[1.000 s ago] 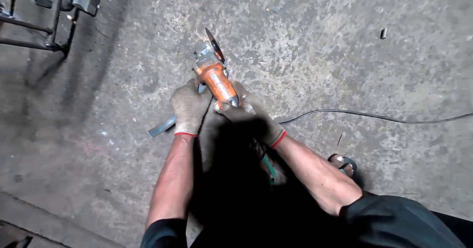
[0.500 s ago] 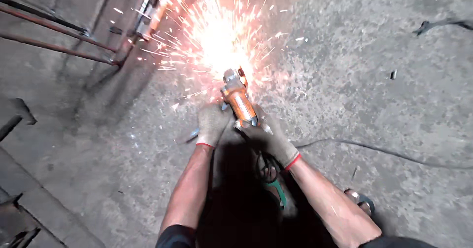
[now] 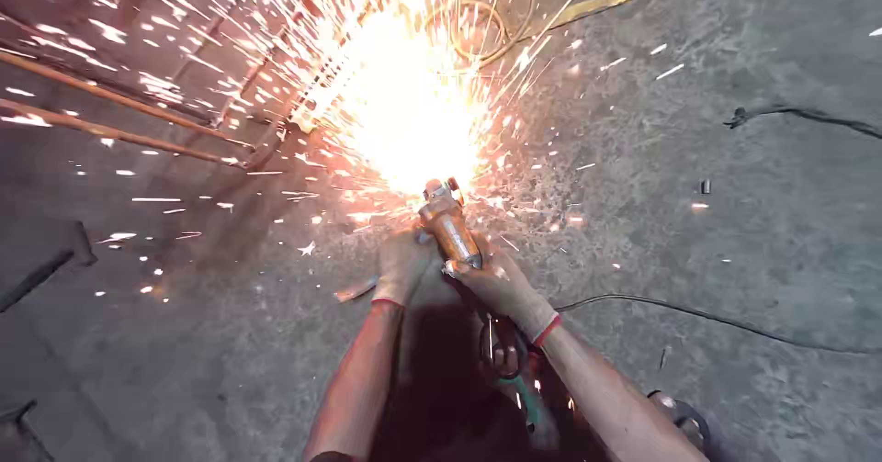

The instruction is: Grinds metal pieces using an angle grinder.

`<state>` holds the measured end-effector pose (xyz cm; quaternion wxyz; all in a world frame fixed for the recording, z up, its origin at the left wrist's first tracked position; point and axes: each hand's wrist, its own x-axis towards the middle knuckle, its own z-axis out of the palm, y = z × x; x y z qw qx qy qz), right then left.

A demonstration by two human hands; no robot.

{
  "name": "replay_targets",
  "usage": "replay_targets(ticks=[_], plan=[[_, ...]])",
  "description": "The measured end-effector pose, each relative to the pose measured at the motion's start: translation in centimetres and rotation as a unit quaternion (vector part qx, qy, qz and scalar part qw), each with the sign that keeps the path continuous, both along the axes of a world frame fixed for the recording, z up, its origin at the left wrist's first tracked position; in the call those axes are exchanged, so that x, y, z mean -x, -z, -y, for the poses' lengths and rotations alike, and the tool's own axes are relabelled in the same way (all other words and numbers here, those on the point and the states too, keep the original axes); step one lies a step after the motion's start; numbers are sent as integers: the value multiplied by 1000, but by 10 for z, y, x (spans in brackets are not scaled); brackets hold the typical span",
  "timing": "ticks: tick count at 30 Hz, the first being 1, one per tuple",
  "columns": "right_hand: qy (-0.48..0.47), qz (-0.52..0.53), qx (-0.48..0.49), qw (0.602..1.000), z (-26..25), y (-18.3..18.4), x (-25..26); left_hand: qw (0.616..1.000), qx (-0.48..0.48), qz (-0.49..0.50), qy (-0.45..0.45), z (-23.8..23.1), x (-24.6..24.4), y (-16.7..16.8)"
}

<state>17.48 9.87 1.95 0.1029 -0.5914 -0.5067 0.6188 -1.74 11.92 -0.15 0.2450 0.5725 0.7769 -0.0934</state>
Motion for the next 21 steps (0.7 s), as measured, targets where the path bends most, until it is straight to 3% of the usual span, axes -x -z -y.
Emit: replay_targets(ticks=[21], plan=[[-14,5,28,999,-3,-4,-3,999,24,-21,0,1,-4,-2]])
